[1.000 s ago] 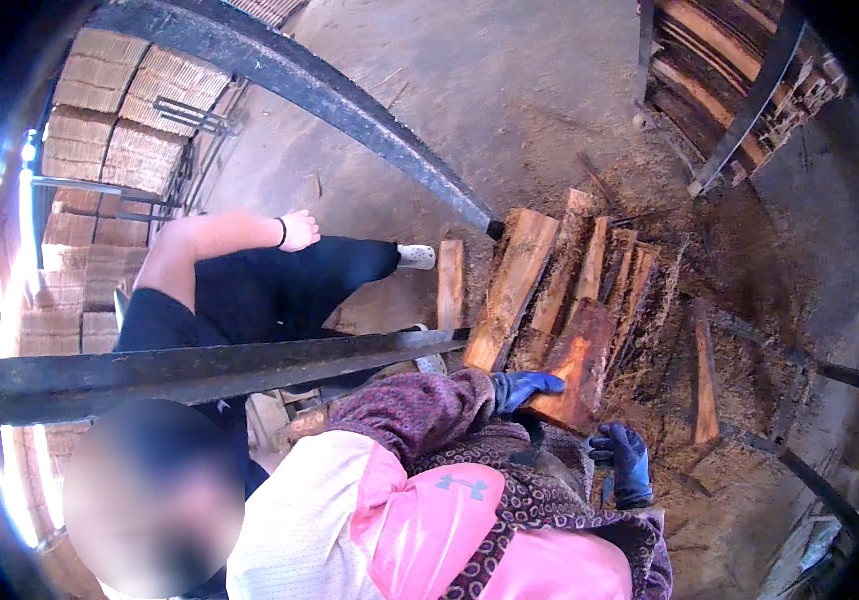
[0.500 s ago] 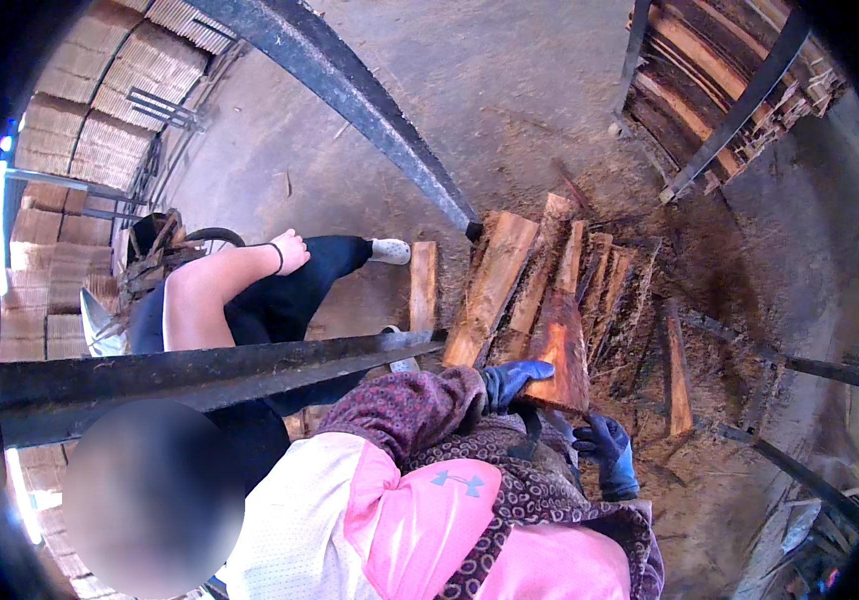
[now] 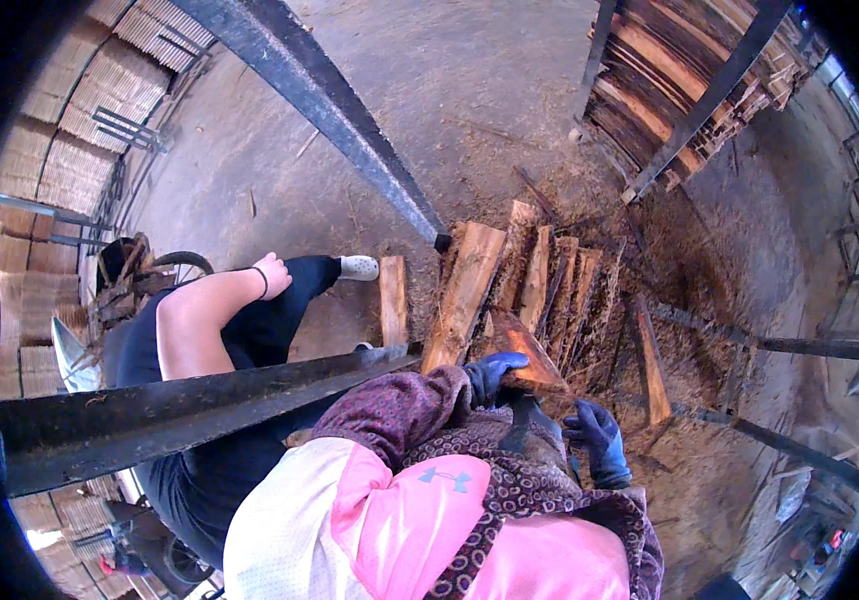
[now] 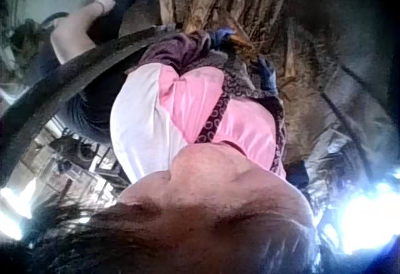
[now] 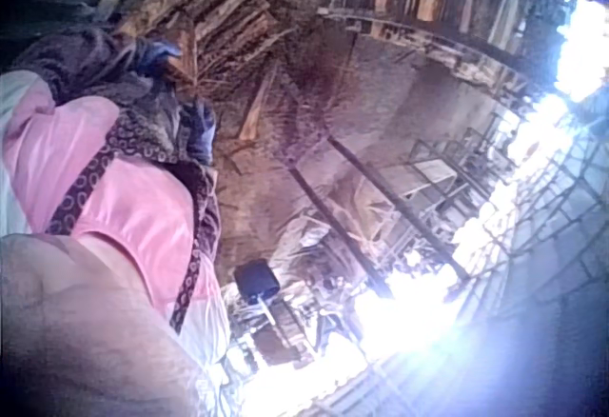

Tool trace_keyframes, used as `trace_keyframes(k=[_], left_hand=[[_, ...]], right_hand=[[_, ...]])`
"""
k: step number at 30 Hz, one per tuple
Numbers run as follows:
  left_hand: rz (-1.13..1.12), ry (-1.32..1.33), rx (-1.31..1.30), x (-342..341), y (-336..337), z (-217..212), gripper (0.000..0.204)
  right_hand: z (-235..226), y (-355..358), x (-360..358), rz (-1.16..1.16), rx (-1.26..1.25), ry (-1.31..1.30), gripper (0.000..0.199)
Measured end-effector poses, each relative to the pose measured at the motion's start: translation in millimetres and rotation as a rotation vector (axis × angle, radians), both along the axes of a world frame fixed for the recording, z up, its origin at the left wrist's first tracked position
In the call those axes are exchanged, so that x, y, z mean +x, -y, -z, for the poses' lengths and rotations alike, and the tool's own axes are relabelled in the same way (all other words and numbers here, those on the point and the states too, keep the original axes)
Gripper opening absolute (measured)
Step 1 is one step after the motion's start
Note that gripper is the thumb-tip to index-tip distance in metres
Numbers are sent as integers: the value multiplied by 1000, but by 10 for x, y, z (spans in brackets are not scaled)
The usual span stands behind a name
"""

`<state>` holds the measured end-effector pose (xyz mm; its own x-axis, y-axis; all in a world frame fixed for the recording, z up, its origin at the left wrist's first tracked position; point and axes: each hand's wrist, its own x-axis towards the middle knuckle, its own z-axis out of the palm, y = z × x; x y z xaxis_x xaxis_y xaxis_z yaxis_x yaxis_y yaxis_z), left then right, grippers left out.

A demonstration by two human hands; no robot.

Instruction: The person picks up wooden planks from a pile on the floor and feeds them one by one into the intake of a processing machine by hand.

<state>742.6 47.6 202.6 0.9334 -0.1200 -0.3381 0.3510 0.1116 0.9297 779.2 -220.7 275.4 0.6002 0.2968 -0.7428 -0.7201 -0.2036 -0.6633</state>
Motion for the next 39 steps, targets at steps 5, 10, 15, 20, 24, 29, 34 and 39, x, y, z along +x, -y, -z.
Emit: trace_keyframes(k=[5, 10, 15, 20, 24, 29, 34, 39], left_hand=[[44, 228, 254, -80, 66, 654, 56], [-123, 371, 227, -125, 188, 568, 54], [-73, 550, 460, -86, 145, 499, 58], [-60, 400, 311, -155, 134, 758, 58], [-57, 469, 429, -163, 82, 545, 58], [113, 393, 472, -388, -287, 146, 56], [-13, 140, 424, -1493, -382, -280, 54], [-414, -113, 185, -2729, -90, -1322, 52]], right_hand=[[-37, -37, -29, -16, -14, 12, 42], [-34, -20, -52, -25, 9, 28, 44], [-54, 18, -82, -10, -2, 31, 43], [-50, -29, -90, -23, 44, 26, 42], [-39, -1, -37, -29, 33, 6, 43], [163, 60, 64, -69, 84, -9, 45], [367, -15, 359, -293, 51, -37, 45], [1059, -194, 713, -401, 134, -103, 37]])
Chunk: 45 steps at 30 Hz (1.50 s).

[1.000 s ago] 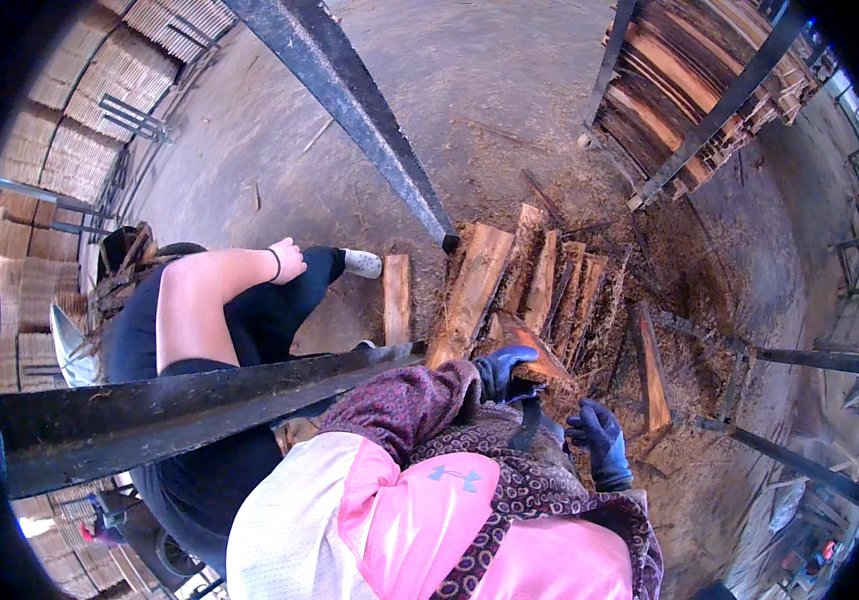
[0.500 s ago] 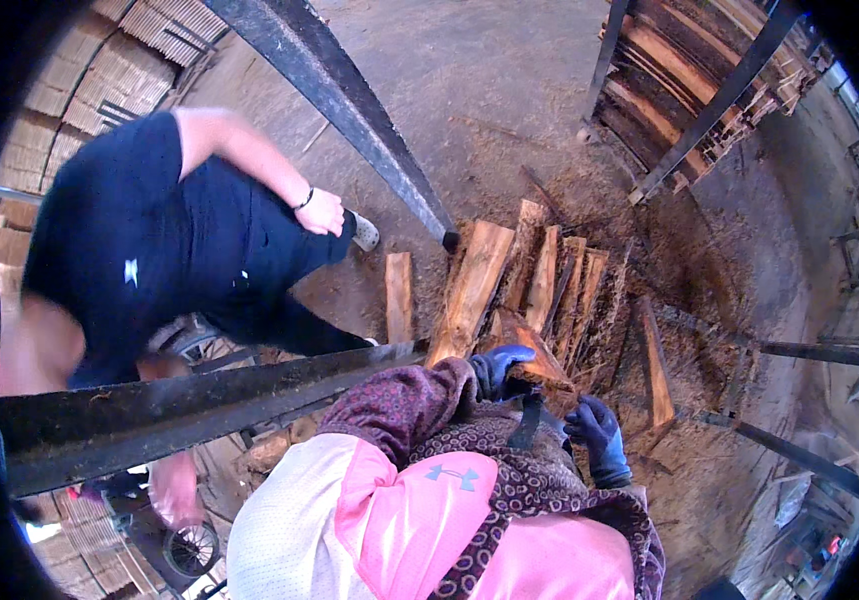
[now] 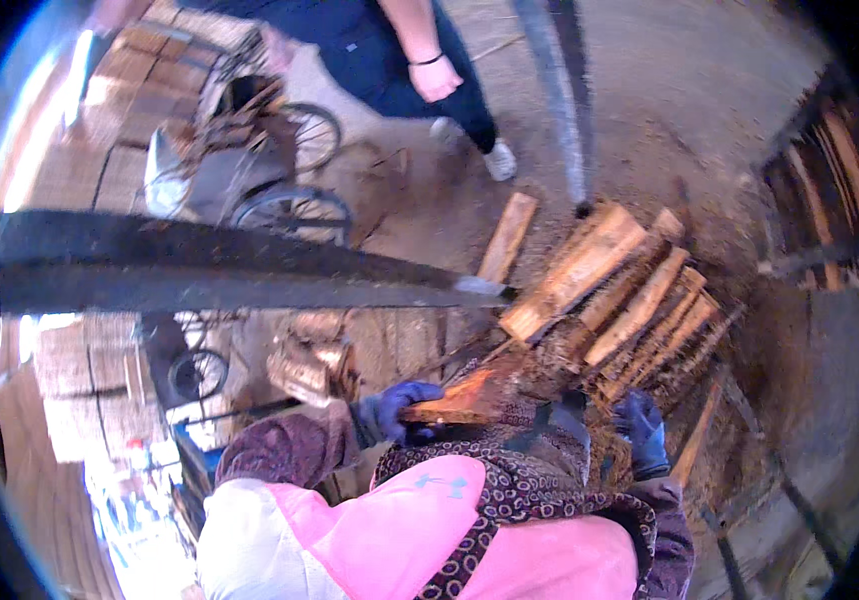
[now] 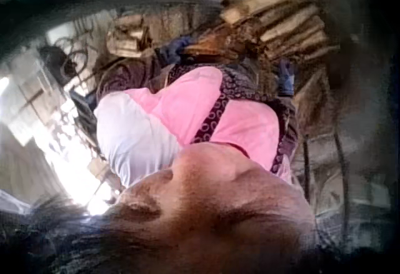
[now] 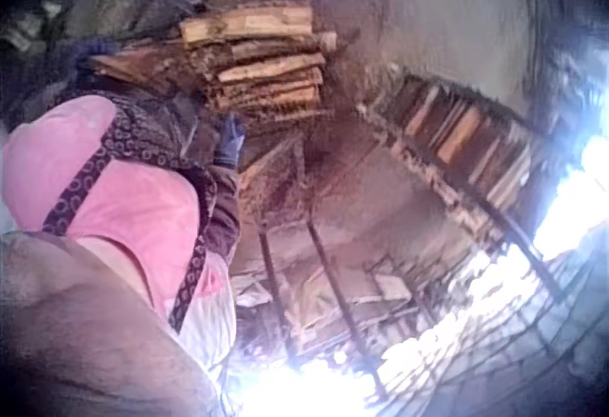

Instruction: The person picks up wooden planks from a pile on the floor and feeds them one by one into the intake of a processing machine by hand.

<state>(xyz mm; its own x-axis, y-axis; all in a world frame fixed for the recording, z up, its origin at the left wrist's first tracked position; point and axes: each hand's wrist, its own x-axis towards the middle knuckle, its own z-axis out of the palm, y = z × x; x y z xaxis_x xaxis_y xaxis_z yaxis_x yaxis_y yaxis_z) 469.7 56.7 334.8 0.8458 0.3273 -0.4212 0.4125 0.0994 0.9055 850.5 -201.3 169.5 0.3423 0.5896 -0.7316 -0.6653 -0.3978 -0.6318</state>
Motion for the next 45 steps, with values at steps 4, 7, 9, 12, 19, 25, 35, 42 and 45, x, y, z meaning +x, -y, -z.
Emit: trace_keyframes(k=[4, 7, 9, 12, 19, 25, 35, 42, 45], left_hand=[[-723, -203, -358, -1212, 430, 275, 44], [-1304, -40, -546, -1354, 248, -111, 38], [-1505, 51, -377, -1769, -28, 17, 34], [-1672, 5, -228, -2217, -791, 167, 34], [-1025, -594, -684, -2105, -1431, 1440, 51], [36, -331, -468, 296, -829, 1900, 17], [-202, -416, 18, 2286, -919, 3705, 48], [-259, -533, -179, 2639, -1889, 4697, 71], [-327, -534, -459, 2669, -1893, 4950, 72]], right_hand=[[34, -558, -33, -73, -66, -25, 34], [-76, -996, -298, -101, 6, -4, 34], [-194, -1278, -531, -91, 52, -18, 33], [-351, -1533, -773, -99, 151, -42, 35], [-389, -1406, -1618, -18, 241, 161, 36], [-64, -246, -1994, 242, 50, -57, 28], [1659, 96, -1750, 367, 16, -335, 43], [3383, -1704, -996, 611, 447, -473, 73], [3604, -2297, -887, 586, 173, -229, 74]])
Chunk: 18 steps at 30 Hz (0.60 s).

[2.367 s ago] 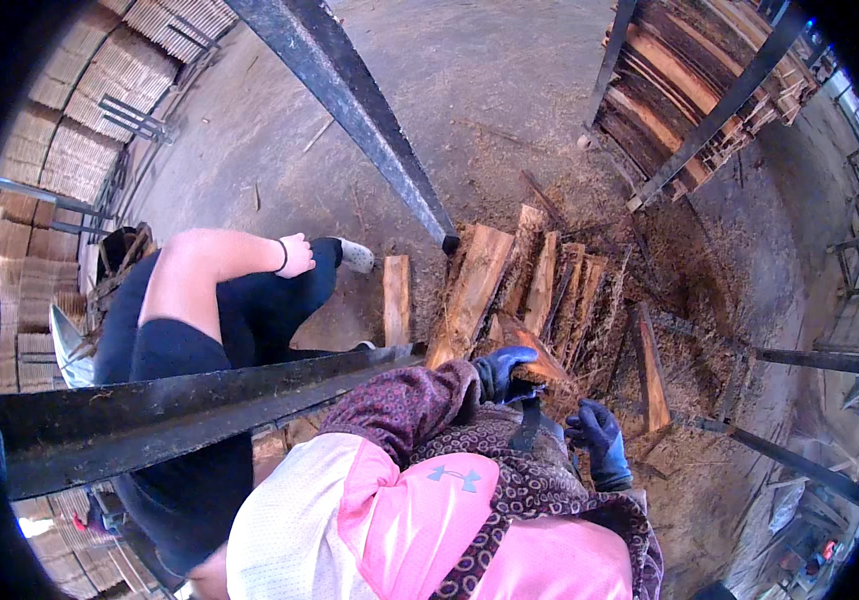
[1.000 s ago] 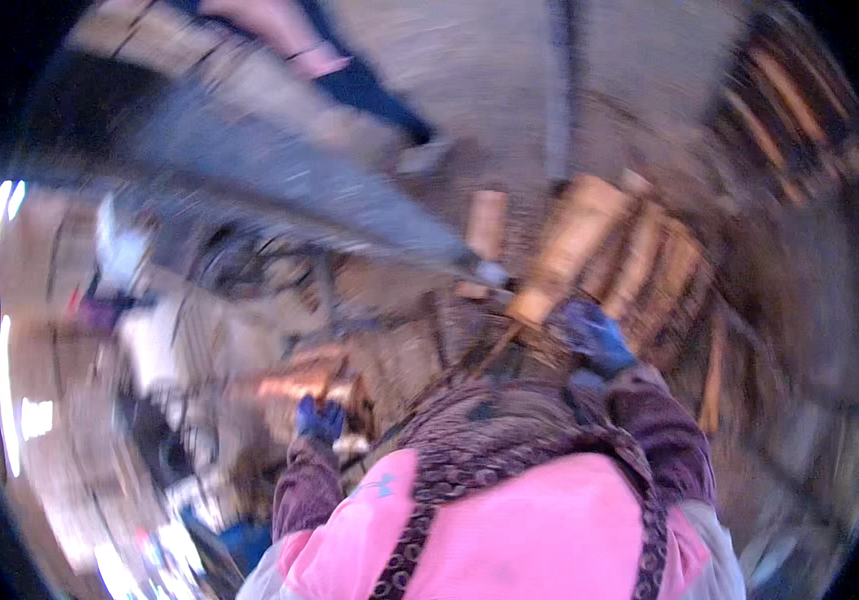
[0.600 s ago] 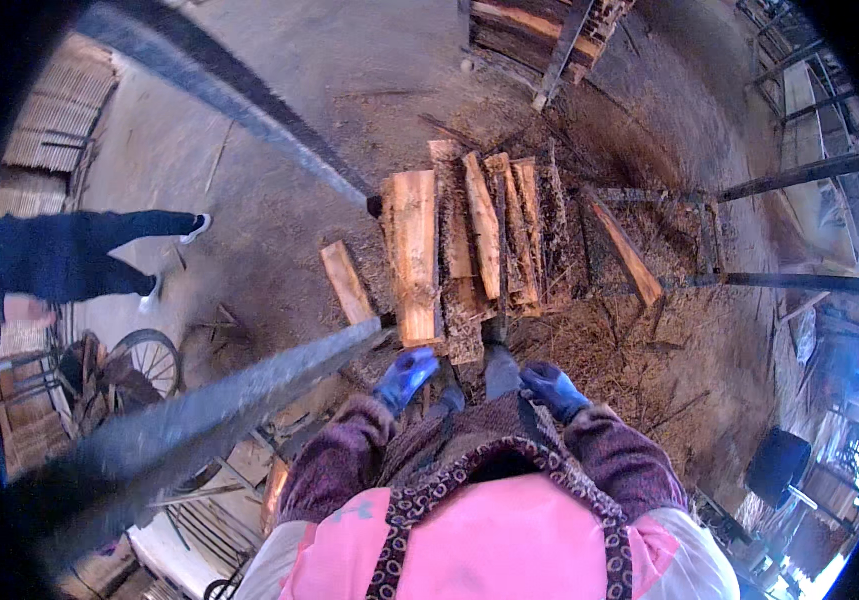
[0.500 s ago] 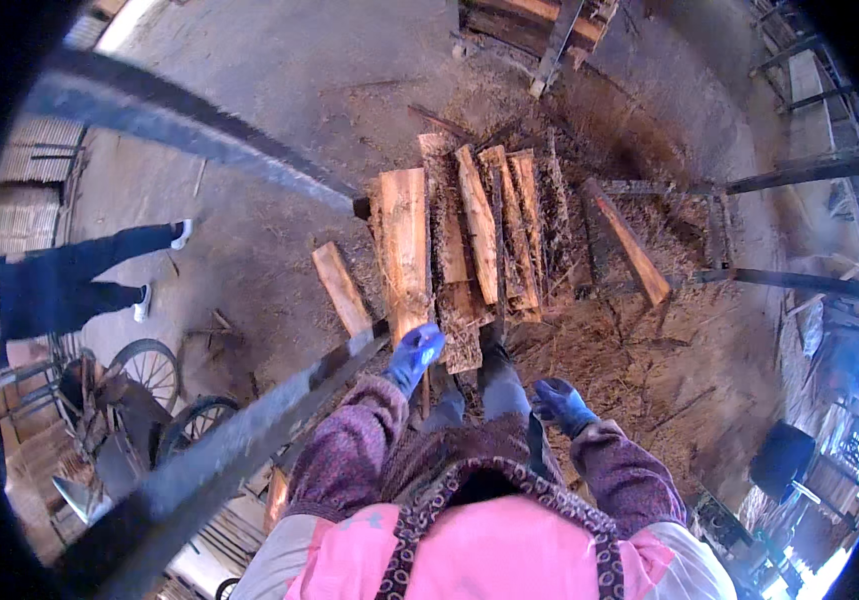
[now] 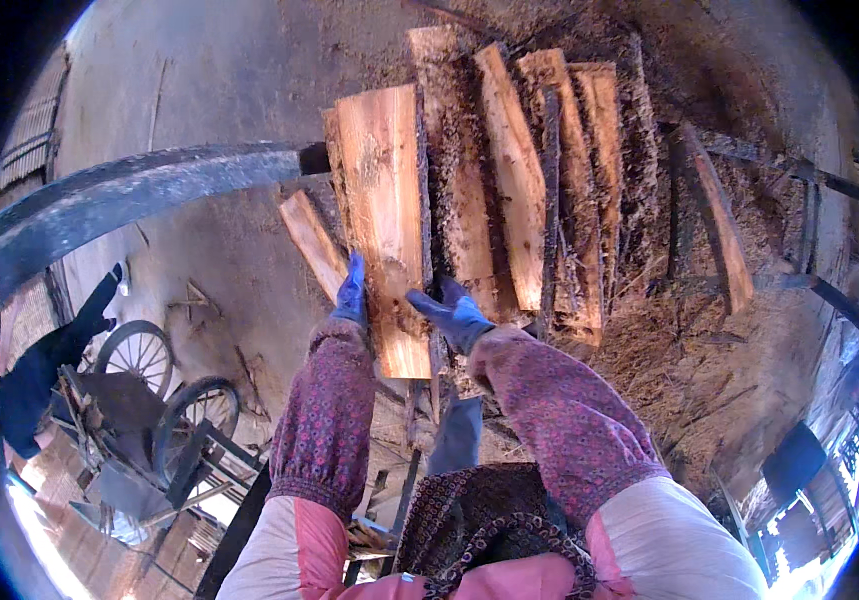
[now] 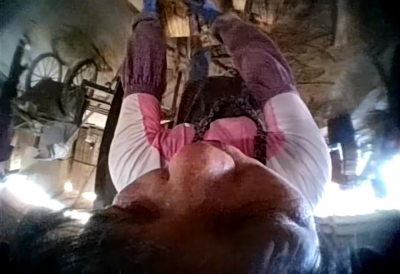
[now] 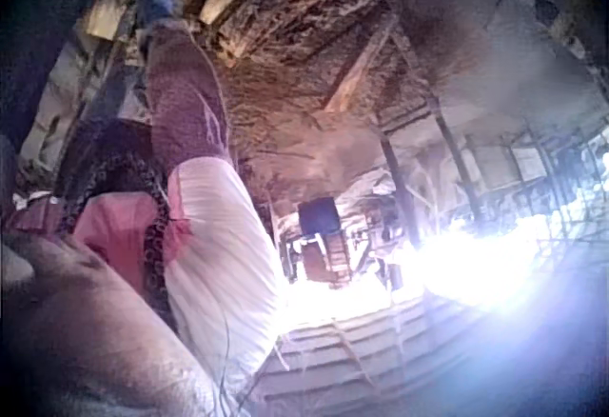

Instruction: The person picks up wooden planks from a pile on the floor and feeds them one by one into the intake of a processing machine by hand.

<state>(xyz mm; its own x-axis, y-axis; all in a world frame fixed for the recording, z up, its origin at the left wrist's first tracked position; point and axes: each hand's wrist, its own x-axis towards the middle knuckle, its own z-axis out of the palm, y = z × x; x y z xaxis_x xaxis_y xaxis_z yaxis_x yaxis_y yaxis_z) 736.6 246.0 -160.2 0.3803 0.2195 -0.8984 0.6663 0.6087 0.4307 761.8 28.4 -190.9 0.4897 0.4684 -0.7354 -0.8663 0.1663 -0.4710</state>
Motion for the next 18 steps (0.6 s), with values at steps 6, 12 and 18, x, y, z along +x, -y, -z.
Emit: trace_keyframes(k=[6, 12, 18], left_hand=[[112, 23, 23, -28, 108, -374, 74], [-215, 267, -289, 304, 932, -1222, 44], [290, 297, 234, -25, 1261, -3142, 33]], right_hand=[[-708, -100, 219, -87, -78, -98, 60], [-1977, 415, 790, -295, -485, 297, 62], [-3081, 1069, 379, -231, -136, 411, 61]])
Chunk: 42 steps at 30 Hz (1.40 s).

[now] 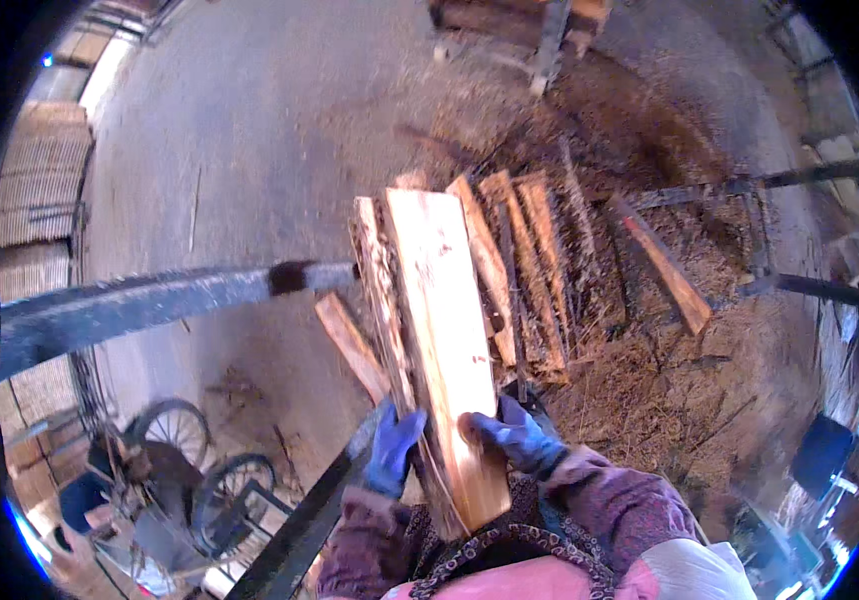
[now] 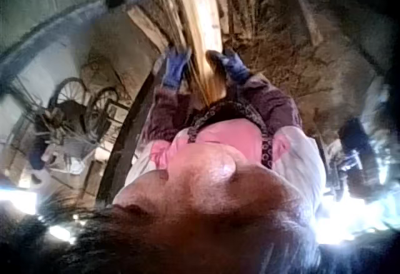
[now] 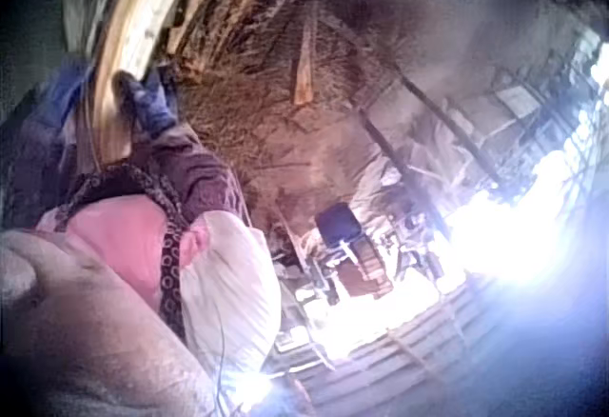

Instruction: The person picks up wooden planks from a pile on the floor and feeds them one by one into the intake of a processing machine by hand.

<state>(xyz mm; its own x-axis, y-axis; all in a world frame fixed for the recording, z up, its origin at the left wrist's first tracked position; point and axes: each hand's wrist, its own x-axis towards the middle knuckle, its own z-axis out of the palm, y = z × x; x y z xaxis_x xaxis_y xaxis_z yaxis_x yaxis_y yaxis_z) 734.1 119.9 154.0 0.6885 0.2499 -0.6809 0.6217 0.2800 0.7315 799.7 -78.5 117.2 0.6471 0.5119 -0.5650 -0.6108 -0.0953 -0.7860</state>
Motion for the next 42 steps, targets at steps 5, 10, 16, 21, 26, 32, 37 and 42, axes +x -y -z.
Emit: trace_keyframes(k=[5, 10, 16, 21, 26, 32, 37, 42], left_hand=[[-6, -103, -557, -119, 257, -303, 50], [171, -75, -512, -262, 557, -570, 50], [604, 212, -529, -66, 319, -120, 41], [903, 361, -413, 192, 1288, -1380, 47], [1305, 496, -316, -459, 2699, -1820, 88], [1901, 937, -670, -1600, 4205, -2057, 103], [2074, 1311, -654, -1836, 5260, -2386, 77], [1904, 1231, -320, -1579, 4881, -1854, 74]], right_hand=[[803, -92, -88, 306, 244, -81, 68], [-396, 322, -450, 575, 468, -408, 68], [-868, 1119, -1210, 785, 421, 17, 51], [-2107, 1855, -1922, 1329, -45, 331, 58], [-2259, 1821, -2677, 1595, -446, 541, 84], [-2185, 2491, -4245, 2060, -355, 398, 59], [-2149, 3998, -4961, 2138, 26, 547, 54], [-1747, 5897, -5272, 1854, -893, 303, 53]])
